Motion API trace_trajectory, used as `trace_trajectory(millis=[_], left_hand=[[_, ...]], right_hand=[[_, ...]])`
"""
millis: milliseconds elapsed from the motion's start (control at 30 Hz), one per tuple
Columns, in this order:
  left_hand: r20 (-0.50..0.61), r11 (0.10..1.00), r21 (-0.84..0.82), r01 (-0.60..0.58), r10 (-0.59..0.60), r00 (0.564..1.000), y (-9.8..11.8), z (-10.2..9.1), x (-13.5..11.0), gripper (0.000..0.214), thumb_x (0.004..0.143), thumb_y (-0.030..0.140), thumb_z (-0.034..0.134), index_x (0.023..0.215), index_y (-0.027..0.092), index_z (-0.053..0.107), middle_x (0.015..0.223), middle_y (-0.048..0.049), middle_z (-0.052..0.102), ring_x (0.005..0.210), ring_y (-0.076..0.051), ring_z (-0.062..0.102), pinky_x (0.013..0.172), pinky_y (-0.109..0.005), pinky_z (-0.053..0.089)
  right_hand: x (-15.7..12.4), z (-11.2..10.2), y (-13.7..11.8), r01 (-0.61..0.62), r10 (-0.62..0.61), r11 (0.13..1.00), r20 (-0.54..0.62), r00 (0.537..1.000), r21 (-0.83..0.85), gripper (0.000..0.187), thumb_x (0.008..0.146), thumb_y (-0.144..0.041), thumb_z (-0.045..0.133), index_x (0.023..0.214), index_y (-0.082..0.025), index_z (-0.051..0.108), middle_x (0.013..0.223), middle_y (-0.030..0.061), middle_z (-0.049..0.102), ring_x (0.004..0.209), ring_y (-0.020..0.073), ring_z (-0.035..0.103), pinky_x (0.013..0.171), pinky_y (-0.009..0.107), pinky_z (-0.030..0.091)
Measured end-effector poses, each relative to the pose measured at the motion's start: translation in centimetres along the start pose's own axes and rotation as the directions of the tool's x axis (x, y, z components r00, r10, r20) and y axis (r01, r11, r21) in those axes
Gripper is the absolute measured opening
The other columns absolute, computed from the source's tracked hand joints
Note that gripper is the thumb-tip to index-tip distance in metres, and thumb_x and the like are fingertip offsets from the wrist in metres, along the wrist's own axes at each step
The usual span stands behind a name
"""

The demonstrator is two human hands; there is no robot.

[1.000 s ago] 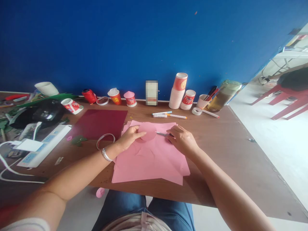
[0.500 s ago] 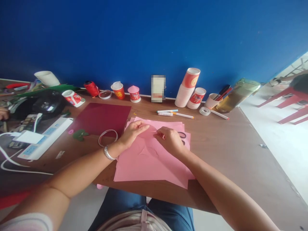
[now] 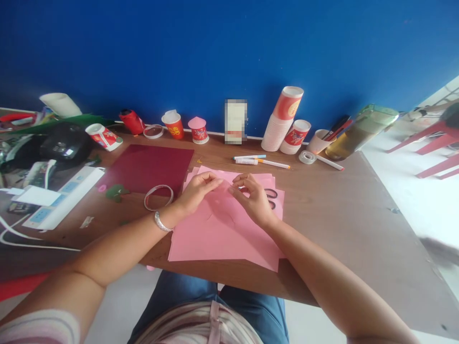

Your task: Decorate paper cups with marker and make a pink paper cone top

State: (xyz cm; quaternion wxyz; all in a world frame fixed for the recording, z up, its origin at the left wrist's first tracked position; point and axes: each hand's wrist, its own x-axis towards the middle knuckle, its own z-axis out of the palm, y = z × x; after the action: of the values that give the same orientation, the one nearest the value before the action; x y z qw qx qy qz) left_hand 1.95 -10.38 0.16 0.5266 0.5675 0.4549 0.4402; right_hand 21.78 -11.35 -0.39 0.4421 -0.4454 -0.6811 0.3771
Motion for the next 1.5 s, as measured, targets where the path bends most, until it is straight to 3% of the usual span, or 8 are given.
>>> trace_trajectory(millis=[133, 333, 533, 733, 867, 1033, 1300, 1500], left_hand=[[-0.114, 0.999, -0.031, -0.02, 0.016, 0.993, -0.1, 0.12, 0.01, 0.031, 0.082, 0.044, 0.072, 0.073, 0.017, 0.059, 0.072, 0.0018, 0.054, 0.071, -0.013, 0.046, 0.069, -0.027, 0.038], [-0.079, 0.998, 0.037, 0.046, -0.043, 0.996, -0.39, -0.09, 0.17, 0.038, 0.08, 0.048, 0.074, 0.067, 0.017, 0.054, 0.065, 0.0041, 0.046, 0.065, -0.011, 0.041, 0.062, -0.027, 0.033], [-0.012, 0.996, 0.086, 0.02, -0.019, 1.0, -0.53, 0.0, 0.11, 0.035, 0.078, 0.047, 0.076, 0.071, 0.017, 0.06, 0.071, 0.0008, 0.057, 0.07, -0.014, 0.05, 0.067, -0.028, 0.038], [0.072, 0.999, 0.006, 0.032, -0.033, 0.997, -0.37, -0.08, -0.15, 0.028, 0.083, 0.04, 0.073, 0.095, 0.017, 0.064, 0.078, 0.0013, 0.059, 0.075, -0.013, 0.054, 0.072, -0.027, 0.04], [0.118, 0.995, -0.053, 0.083, -0.077, 0.99, -0.09, -0.17, -0.39, 0.037, 0.084, 0.037, 0.073, 0.113, 0.02, 0.059, 0.073, 0.0055, 0.05, 0.072, -0.011, 0.05, 0.071, -0.026, 0.039], [0.175, 0.988, -0.115, 0.101, -0.08, 0.981, -0.2, -0.18, -0.3, 0.041, 0.084, 0.038, 0.074, 0.116, 0.02, 0.055, 0.077, 0.0035, 0.057, 0.077, -0.013, 0.055, 0.076, -0.028, 0.04], [0.175, 0.956, -0.259, 0.139, -0.095, 0.98, -0.53, -0.28, -0.44, 0.043, 0.09, 0.048, 0.067, 0.121, 0.02, 0.056, 0.09, -0.0018, 0.068, 0.083, -0.017, 0.062, 0.08, -0.031, 0.043], [0.194, 0.941, -0.293, 0.167, -0.112, 0.975, -0.6, -0.29, -0.52, 0.05, 0.081, 0.039, 0.079, 0.122, 0.022, 0.055, 0.104, -0.0058, 0.071, 0.091, -0.019, 0.066, 0.083, -0.032, 0.048]], right_hand=[[-0.25, 0.05, 0.25, 0.026, -0.026, 0.998, 0.009, 1.0, 0.048, 0.024, 0.088, -0.046, 0.072, 0.081, -0.023, 0.07, 0.104, 0.007, 0.062, 0.096, 0.022, 0.063, 0.082, 0.038, 0.055], [-0.65, 0.3, -0.42, 0.213, -0.216, 0.974, -0.029, 0.976, -0.081, 0.012, 0.09, -0.033, 0.07, 0.082, -0.024, 0.068, 0.103, 0.0061, 0.061, 0.101, 0.0221, 0.061, 0.093, 0.041, 0.051], [-0.07, 0.35, -0.22, -0.072, 0.076, 0.985, -0.017, 0.997, 0.156, 0.023, 0.085, -0.043, 0.072, 0.08, -0.021, 0.066, 0.1, 0.0067, 0.066, 0.093, 0.0216, 0.062, 0.077, 0.035, 0.051], [0.09, 0.48, -0.14, -0.331, 0.32, 0.896, 0.086, 0.944, 0.297, 0.031, 0.075, -0.047, 0.078, 0.077, -0.02, 0.062, 0.069, -0.0026, 0.055, 0.065, 0.0137, 0.046, 0.062, 0.03, 0.036], [-0.03, 0.7, 0.01, -0.388, 0.35, 0.825, 0.168, 0.922, 0.411, 0.036, 0.072, -0.046, 0.081, 0.086, -0.021, 0.061, 0.07, -0.0042, 0.055, 0.064, 0.0129, 0.046, 0.062, 0.029, 0.032], [-0.12, 0.69, 0.4, -0.446, 0.367, 0.757, 0.253, 0.895, 0.478, 0.045, 0.075, -0.042, 0.081, 0.11, -0.022, 0.062, 0.069, -0.0063, 0.054, 0.063, 0.0119, 0.046, 0.062, 0.028, 0.029], [0.17, 0.54, -0.17, -0.406, 0.408, 0.679, 0.146, 0.901, 0.611, 0.051, 0.068, -0.04, 0.086, 0.11, -0.022, 0.062, 0.067, -0.0073, 0.05, 0.063, 0.0116, 0.046, 0.062, 0.027, 0.035], [0.17, 0.25, 0.08, -0.389, 0.388, 0.72, 0.13, 0.912, 0.575, 0.052, 0.071, -0.042, 0.081, 0.115, -0.023, 0.059, 0.069, -0.0068, 0.052, 0.064, 0.0131, 0.049, 0.063, 0.028, 0.04]])
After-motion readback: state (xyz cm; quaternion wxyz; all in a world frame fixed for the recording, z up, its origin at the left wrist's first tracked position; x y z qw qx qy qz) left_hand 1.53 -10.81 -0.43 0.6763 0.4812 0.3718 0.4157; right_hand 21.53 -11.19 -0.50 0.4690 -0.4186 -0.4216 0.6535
